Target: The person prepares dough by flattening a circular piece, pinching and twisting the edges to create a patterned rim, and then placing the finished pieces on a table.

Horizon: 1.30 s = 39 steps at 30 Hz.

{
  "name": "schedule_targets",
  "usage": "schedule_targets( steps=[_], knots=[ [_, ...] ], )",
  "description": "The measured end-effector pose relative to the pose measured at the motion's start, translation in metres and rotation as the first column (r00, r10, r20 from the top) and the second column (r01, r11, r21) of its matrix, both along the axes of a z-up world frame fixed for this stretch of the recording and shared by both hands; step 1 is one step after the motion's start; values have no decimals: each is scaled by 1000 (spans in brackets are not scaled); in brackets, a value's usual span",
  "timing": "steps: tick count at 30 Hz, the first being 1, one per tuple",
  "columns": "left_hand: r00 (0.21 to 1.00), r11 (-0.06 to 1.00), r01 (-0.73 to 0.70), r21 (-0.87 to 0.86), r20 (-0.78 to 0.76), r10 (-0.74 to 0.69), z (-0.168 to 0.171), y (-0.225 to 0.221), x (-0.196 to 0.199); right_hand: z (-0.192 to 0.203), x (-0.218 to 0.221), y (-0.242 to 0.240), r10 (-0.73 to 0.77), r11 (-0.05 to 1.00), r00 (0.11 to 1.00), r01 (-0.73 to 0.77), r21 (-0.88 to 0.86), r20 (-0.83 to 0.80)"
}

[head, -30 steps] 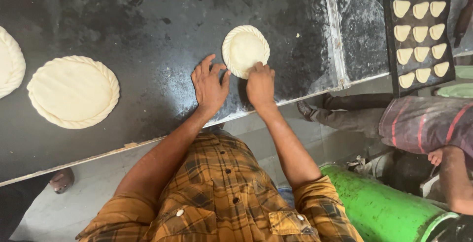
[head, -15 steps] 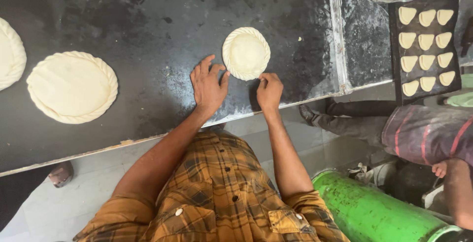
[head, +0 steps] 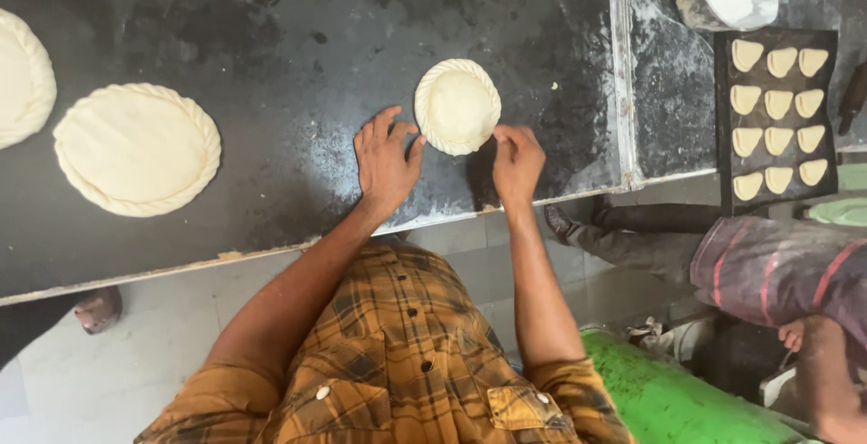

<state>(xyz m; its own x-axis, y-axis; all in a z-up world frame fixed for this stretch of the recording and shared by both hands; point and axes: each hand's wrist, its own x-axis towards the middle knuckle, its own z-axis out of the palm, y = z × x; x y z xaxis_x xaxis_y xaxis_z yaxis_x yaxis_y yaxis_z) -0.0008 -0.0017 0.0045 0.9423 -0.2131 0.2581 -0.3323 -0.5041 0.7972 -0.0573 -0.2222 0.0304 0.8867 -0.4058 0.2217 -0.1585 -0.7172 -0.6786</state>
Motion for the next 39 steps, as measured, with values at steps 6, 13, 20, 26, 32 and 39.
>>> schedule_targets(
  steps=[6, 13, 20, 26, 32, 39],
  knots=[
    [1000, 1000, 0, 24, -5, 0, 1, -1, 0, -34, -19, 20, -24, 990, 1000, 26, -139, 16],
    [999, 999, 29, 46, -25, -28, 3, 0, 1, -2, 3, 42, 23, 845, 986, -107, -524, -163],
    [1000, 998, 23, 54, -6, -22, 3, 0, 2, 9, 22, 42, 235, 649, 895, -434, -625, -378],
    [997, 995, 79, 61, -6, -79, 5, 0, 4, 17, 21, 13, 230, 932, 920, -302, -201, -316],
    [790, 777, 478, 410, 188, -584, 11, -14, 32, 14, 20, 27, 431, 714, 831, -552, -431, -351],
    [686, 666, 617, 419, 128, -717, 5, -18, 45, 8, 14, 21, 474, 712, 759, -628, -313, -447]
  ],
)
